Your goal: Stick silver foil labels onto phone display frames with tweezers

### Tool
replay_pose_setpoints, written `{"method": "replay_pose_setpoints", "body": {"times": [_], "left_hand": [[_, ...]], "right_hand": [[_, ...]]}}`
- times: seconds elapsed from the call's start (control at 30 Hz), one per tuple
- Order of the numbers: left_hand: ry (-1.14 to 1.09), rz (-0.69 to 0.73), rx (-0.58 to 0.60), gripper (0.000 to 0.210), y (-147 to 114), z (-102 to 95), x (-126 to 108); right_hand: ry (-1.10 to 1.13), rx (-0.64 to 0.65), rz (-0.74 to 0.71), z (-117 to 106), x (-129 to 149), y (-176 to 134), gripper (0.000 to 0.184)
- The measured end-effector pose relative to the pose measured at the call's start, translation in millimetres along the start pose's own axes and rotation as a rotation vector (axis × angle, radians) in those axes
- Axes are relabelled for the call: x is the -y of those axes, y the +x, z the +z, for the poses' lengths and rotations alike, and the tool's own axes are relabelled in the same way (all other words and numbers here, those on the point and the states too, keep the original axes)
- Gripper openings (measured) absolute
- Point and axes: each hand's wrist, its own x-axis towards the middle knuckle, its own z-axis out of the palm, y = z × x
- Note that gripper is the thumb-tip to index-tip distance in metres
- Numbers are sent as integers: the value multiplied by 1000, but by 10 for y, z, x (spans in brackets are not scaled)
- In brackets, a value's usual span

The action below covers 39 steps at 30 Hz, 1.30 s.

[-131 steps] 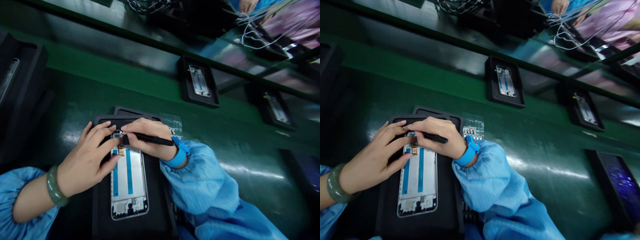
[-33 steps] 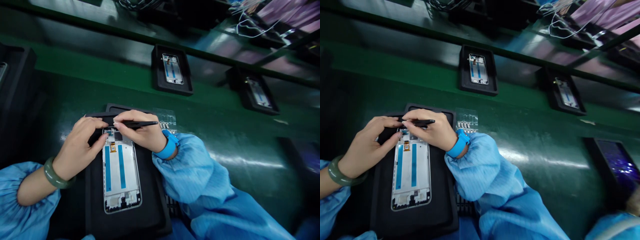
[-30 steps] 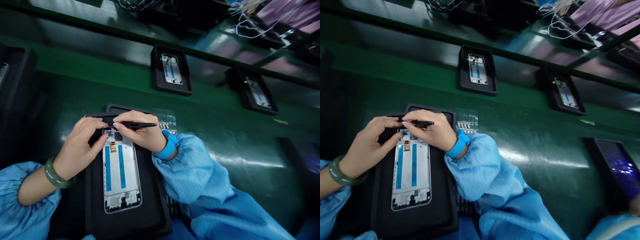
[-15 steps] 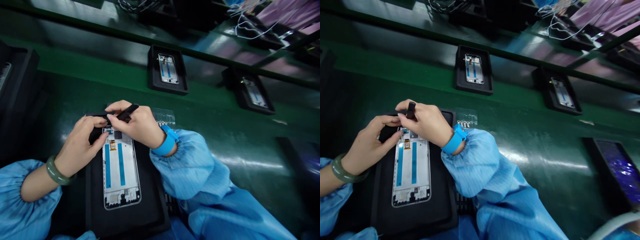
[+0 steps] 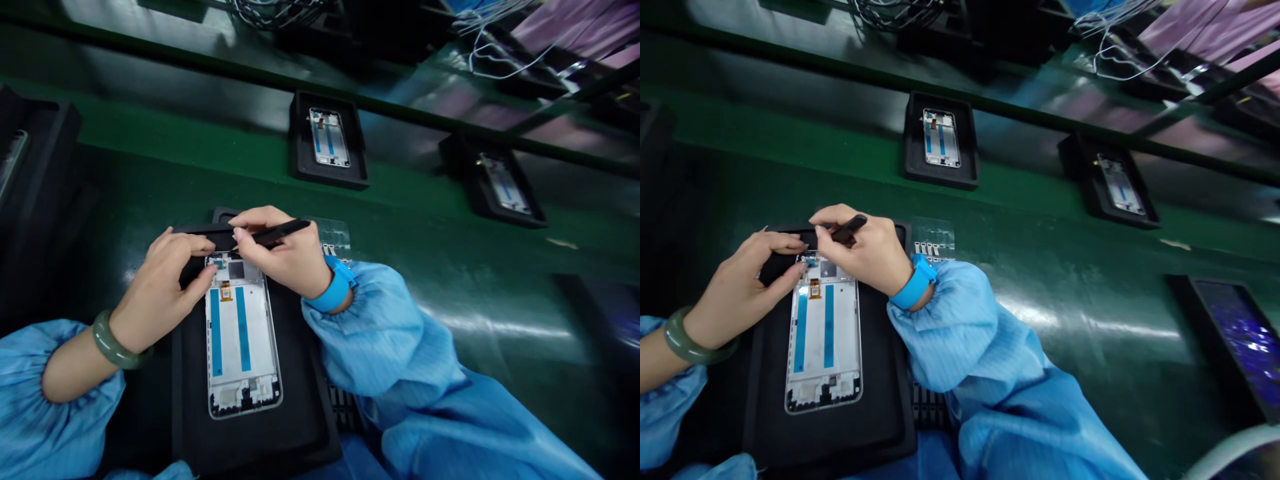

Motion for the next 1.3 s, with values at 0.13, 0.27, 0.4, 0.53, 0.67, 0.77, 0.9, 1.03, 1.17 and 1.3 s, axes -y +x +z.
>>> {"method": "replay_pose_setpoints", "body": {"times": [0.13, 0.27, 0.4, 0.53, 0.67, 0.77, 0.9, 1.03, 1.17, 1.3], "left_hand": [[4, 22, -10, 19, 0, 7, 17], [6, 38, -8, 18, 9, 7, 32], [18, 32, 12, 17, 26, -2, 26], [29, 23, 16, 17, 37, -6, 12], [29, 23, 16, 17, 34, 1, 21], [32, 30, 20, 17, 30, 8, 36], [27, 31, 19, 17, 26, 15, 46], [25, 24, 18, 18, 25, 22, 52], [25, 31, 18, 18, 30, 28, 59], [44, 33, 26, 18, 34, 31, 48]], "right_hand": [[99, 9, 53, -31, -33, -19, 9], [83, 40, 32, -17, -22, -30, 8], [40, 41, -16, 6, -14, -35, 7], [16, -10, 7, 8, -29, -34, 8], [64, 15, 3, -2, -38, -19, 8], [35, 50, -14, -5, -39, -10, 9], [75, 3, 36, -7, -60, -10, 10], [100, 48, 39, -9, -65, -8, 11], [76, 63, 14, -7, -73, -5, 11], [132, -27, 52, 1, -125, -7, 11]]}}
